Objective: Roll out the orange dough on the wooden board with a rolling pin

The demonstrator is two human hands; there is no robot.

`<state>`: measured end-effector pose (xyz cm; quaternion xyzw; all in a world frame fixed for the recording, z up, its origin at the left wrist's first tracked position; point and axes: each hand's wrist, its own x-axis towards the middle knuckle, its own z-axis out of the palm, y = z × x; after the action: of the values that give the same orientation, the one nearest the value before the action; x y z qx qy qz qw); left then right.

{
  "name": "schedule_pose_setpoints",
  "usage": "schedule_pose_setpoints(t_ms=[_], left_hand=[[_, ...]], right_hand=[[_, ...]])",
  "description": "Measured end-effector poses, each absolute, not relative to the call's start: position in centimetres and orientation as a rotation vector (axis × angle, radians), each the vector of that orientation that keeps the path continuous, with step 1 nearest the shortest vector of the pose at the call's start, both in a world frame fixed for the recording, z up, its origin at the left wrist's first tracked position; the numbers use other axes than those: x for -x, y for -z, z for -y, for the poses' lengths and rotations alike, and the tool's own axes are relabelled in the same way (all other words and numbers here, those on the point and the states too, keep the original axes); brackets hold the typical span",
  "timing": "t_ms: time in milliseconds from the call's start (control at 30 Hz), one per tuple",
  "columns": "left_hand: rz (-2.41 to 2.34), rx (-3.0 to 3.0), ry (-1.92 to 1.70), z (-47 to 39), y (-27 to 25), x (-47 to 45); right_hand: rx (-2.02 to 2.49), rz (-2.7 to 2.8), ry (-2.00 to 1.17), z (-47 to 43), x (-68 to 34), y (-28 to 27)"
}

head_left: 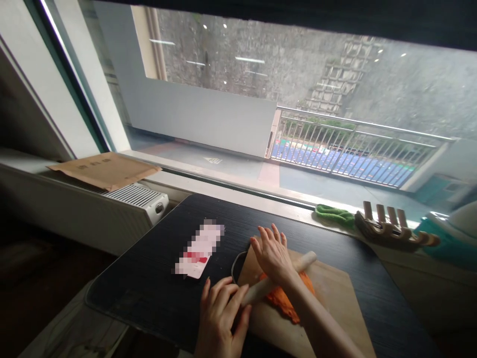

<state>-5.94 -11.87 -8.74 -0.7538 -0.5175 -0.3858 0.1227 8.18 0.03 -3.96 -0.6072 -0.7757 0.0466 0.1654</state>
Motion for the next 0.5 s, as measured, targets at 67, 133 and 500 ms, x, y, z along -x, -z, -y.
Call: schedule_pose_setpoints(t_ms=[67, 133, 500], left_hand=[[1.471, 2.228, 1.184, 12.4, 9.4, 5.4], [1.456, 2.256, 1.251, 12.8, 9.9, 4.8], [1.539, 2.2, 1.112, 12.3, 8.1, 6.2]], right_hand=[[1.721, 2.209, -0.063, 2.2, -9.9, 4.7], [1.708, 2.21, 0.008, 4.1, -11.4, 5.2], [1.72, 2.212, -0.079, -0.2, -7.9, 3.8]])
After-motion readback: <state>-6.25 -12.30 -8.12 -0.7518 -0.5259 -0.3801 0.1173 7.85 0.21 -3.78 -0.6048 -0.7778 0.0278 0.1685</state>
